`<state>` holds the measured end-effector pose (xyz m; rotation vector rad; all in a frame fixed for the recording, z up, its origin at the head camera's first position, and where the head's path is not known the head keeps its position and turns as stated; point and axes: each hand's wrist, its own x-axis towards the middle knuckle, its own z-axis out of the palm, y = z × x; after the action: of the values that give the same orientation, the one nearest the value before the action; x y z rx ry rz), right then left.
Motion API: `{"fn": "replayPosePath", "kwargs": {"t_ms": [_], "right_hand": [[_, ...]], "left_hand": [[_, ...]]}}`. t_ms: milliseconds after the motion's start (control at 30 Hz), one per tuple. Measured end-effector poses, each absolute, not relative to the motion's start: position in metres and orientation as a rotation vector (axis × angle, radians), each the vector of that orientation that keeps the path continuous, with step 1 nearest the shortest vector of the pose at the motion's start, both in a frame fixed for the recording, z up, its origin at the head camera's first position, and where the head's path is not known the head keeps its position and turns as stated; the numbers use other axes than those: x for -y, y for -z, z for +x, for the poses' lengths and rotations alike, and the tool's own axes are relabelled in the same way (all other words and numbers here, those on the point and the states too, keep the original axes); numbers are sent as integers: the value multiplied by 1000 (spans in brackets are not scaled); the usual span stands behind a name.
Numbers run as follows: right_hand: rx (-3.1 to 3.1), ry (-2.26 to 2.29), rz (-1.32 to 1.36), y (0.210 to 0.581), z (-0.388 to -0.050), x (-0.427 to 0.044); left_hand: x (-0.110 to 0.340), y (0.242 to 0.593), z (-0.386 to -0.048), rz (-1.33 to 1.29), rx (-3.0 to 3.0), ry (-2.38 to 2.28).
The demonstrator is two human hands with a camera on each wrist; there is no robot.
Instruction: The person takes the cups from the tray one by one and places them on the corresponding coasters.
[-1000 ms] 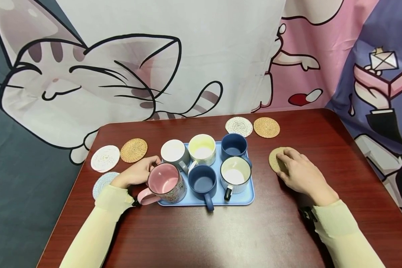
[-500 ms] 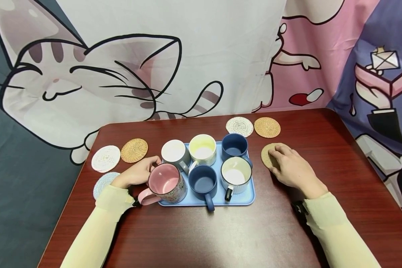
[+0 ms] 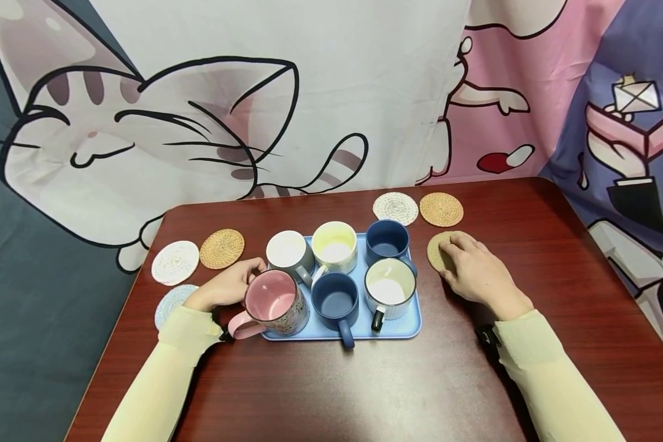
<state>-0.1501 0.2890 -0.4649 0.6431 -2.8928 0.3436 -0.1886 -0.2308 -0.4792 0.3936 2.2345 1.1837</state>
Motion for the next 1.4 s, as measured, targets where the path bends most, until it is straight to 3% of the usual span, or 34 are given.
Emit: {"fn": "replayPosePath", "kwargs": {"t_ms": [1400], "right_hand": [[2932, -394, 640, 463, -155, -290]], "left_hand": [[231, 479, -189, 415, -2229, -1184]]}}
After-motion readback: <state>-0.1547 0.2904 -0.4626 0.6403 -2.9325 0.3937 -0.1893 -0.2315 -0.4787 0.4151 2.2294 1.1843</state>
